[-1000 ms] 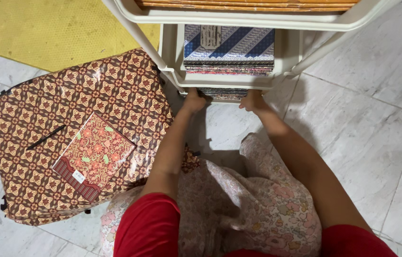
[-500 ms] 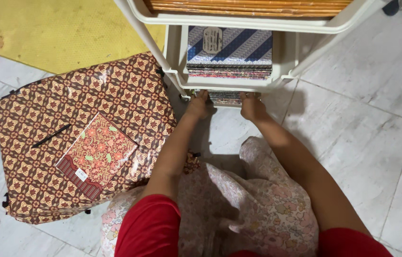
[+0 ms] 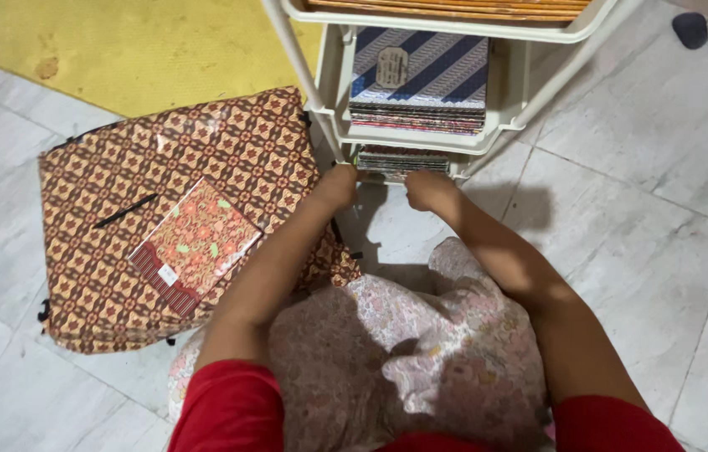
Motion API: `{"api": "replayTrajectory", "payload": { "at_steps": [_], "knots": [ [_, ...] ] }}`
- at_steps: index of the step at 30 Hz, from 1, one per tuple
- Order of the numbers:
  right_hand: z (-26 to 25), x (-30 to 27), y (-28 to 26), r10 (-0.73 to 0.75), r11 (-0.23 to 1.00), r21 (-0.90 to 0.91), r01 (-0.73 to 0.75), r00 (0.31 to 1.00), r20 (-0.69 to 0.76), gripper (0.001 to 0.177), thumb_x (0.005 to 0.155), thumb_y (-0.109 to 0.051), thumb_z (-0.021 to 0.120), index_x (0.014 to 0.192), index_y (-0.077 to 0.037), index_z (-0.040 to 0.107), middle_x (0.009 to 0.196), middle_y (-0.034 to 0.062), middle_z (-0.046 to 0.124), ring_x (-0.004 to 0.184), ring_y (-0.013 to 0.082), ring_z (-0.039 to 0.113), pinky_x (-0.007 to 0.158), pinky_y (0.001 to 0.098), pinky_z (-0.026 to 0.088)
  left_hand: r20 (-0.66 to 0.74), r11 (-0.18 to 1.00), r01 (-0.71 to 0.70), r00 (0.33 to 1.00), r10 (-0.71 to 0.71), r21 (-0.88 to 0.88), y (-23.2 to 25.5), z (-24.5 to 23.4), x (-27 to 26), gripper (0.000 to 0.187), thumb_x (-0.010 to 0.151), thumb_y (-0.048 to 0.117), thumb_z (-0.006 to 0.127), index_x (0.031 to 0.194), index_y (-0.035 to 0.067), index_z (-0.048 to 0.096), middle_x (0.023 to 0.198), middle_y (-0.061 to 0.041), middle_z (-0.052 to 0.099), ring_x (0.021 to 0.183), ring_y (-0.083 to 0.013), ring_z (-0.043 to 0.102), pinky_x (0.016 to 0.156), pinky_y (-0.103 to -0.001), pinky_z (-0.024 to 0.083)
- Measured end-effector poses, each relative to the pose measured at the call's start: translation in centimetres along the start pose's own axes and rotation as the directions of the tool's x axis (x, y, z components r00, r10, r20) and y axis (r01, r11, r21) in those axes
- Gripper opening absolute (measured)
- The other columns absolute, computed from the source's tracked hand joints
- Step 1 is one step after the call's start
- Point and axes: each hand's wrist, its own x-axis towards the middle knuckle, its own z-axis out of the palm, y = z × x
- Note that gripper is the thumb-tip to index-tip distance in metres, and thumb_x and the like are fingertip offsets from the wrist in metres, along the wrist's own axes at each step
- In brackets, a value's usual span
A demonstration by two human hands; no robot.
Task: The person sits on the floor and repeatedly picks up small notebooks from a patterned bag, then places them into a white rolling cart. The person handles the notebooks one at a time and arranges them in the cart's lower shelf.
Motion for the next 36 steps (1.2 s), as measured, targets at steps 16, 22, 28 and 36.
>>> {"api": "replayTrajectory", "payload": {
  "at_steps": [16,22,28,36],
  "knots": [
    [-8.2,-0.6,-17.9,-0.697,0.689,-0.115,0.715,0.698,0.161,0.021,0.083,-0.019,0.069,0.1,-0.01,0.078,0.091,0.0161,0.077,0.08,0.0319,0.073,0.077,0.0445,0.057,-0.401,0.917,0.384,0.828,-0.393,-0.104,-10.7,-14.3,-27.4,0.02,0.08,0.028,0.081,0.088,0.011,0.081,0.086,-0.015,0.076,0.078,-0.031,0.074,0.078,-0.044,0.059],
    [-7.1,-0.5,-24.1,-0.601,0.799,0.064,0.598,0.795,0.083,0.016,0.083,-0.016,0.073,0.096,-0.018,0.081,0.087,0.0105,0.077,0.075,0.025,0.071,0.071,0.0418,0.056,-0.587,0.877,0.436,0.662,-0.466,-0.203,-16.8,-12.0,-33.4,0.015,0.079,0.019,0.076,0.09,0.015,0.084,0.086,-0.015,0.076,0.078,-0.0328,0.073,0.078,-0.045,0.058],
    [-5.1,-1.0,-27.3,-0.507,0.848,0.156,0.506,0.861,-0.04,0.012,0.082,-0.013,0.078,0.093,-0.013,0.083,0.093,0.0106,0.079,0.082,0.0222,0.073,0.08,0.0366,0.056,-0.461,0.721,0.599,0.56,-0.689,-0.35,-21.6,-10.8,-37.1,0.016,0.078,0.022,0.078,0.089,0.011,0.082,0.082,-0.013,0.075,0.074,-0.0258,0.075,0.074,-0.038,0.06],
    [-2.9,1.7,-27.8,-0.366,0.854,0.36,0.376,0.925,-0.097,0.014,0.082,-0.013,0.08,0.096,-0.013,0.082,0.094,0.0092,0.079,0.084,0.0195,0.074,0.083,0.0341,0.057,-0.059,0.423,0.691,0.485,-0.873,-0.586,-23.7,-10.4,-38.0,0.011,0.081,0.013,0.077,0.092,0.008,0.078,0.083,-0.012,0.076,0.068,-0.0191,0.074,0.069,-0.035,0.062]
  ]
}}
